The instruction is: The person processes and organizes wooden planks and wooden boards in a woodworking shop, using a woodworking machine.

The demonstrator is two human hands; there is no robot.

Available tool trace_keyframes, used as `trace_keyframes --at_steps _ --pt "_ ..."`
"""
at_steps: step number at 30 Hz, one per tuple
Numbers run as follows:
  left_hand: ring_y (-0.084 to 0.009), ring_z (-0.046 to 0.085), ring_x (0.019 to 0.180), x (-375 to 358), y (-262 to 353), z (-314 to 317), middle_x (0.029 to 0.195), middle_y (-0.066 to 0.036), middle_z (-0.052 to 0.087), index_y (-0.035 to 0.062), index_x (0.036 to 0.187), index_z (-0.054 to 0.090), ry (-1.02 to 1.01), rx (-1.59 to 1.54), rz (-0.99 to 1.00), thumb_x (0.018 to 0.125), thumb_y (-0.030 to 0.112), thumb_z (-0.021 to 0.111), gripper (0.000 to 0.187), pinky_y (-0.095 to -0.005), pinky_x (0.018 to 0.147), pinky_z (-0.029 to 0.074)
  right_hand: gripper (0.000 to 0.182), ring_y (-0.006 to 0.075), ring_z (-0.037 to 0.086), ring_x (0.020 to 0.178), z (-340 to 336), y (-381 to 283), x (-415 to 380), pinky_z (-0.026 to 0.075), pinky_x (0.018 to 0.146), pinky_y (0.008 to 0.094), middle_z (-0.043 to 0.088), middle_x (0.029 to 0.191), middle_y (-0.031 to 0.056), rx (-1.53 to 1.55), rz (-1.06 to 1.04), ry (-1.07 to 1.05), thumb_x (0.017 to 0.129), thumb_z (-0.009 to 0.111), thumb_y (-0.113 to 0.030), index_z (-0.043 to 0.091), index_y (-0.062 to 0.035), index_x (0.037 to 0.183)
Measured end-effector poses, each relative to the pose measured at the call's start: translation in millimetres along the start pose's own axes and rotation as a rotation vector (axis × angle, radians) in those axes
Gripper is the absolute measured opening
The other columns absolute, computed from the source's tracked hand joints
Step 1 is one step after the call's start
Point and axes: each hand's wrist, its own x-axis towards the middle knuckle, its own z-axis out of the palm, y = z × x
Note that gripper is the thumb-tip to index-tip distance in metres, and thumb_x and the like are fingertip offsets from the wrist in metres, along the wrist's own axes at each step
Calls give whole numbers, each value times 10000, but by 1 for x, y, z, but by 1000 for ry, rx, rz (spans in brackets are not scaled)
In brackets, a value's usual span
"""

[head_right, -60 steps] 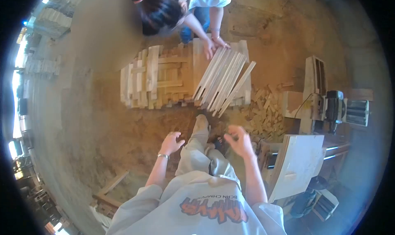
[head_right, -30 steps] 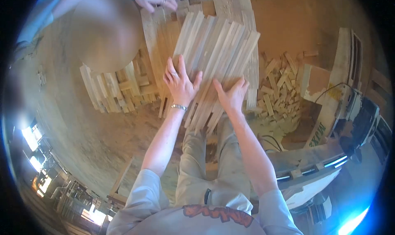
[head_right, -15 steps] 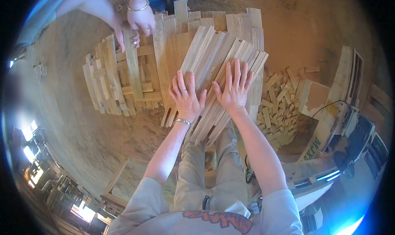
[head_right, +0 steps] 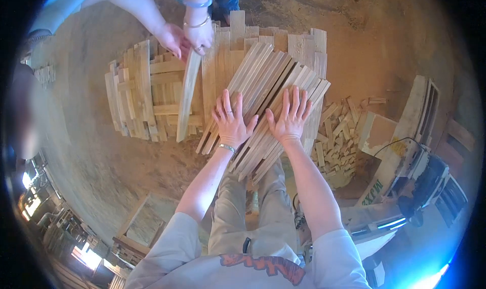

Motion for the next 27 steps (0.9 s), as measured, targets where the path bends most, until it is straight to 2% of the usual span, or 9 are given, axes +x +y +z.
trace_keyframes --at_steps 6,10,13,16,17,23,26,27 --pt "-484 250 1434 1 -1 -5 1666 -251 145 113 1580 348 0 -62 -5 808 684 673 1014 -692 1102 238 874 446 105 1558 -4 -3 1 42 1248 612 204 1673 193 -38 -14 7 948 586 -526 257 -48 1602" --pt "-469 276 1427 1 0 -8 1659 -237 167 118 1570 362 -4 -98 -21 779 674 708 1027 -676 1100 252 871 444 118 1554 -4 -4 1 41 1248 610 215 1668 195 -42 -24 29 949 582 -529 260 -51 1602" --pt "-462 328 1392 8 -5 -10 1657 -229 175 108 1571 349 81 -114 13 710 619 794 1096 -650 1085 288 870 442 125 1551 -4 -3 1 43 1246 610 218 1667 196 -40 -18 25 950 579 -537 263 -56 1602" --pt "-458 377 1347 21 5 -34 1645 -226 197 101 1584 305 -111 -238 -166 630 540 873 1194 -629 1060 326 866 438 83 1563 -1 -1 0 21 1250 621 188 1680 186 -20 1 3 950 573 -560 280 -68 1599" --pt "-460 405 1317 28 11 -44 1626 -230 224 97 1602 241 -124 -220 -196 560 444 931 1297 -645 1035 354 864 437 83 1564 0 -2 0 22 1251 618 189 1679 185 -25 9 -1 950 570 -564 286 -66 1597" --pt "-472 389 1343 53 16 -54 1549 -288 288 125 1627 131 -409 -193 -295 534 404 958 1399 -676 1015 372 879 427 90 1565 -3 -3 1 28 1256 607 194 1676 172 -44 6 -11 942 572 -573 289 -53 1591" --pt "-474 378 1354 52 17 -52 1510 -301 318 145 1632 106 -389 -187 -304 533 402 964 1418 -668 1026 363 886 424 100 1564 -1 -1 1 34 1256 606 200 1675 171 -16 -11 29 934 584 -568 287 -54 1591" --pt "-459 376 1351 50 18 -54 1485 -250 344 153 1630 142 -339 -157 -304 511 377 969 1409 -650 1043 345 885 426 111 1561 -2 -2 2 43 1254 608 205 1672 175 -19 -22 44 927 595 -564 293 -61 1590"
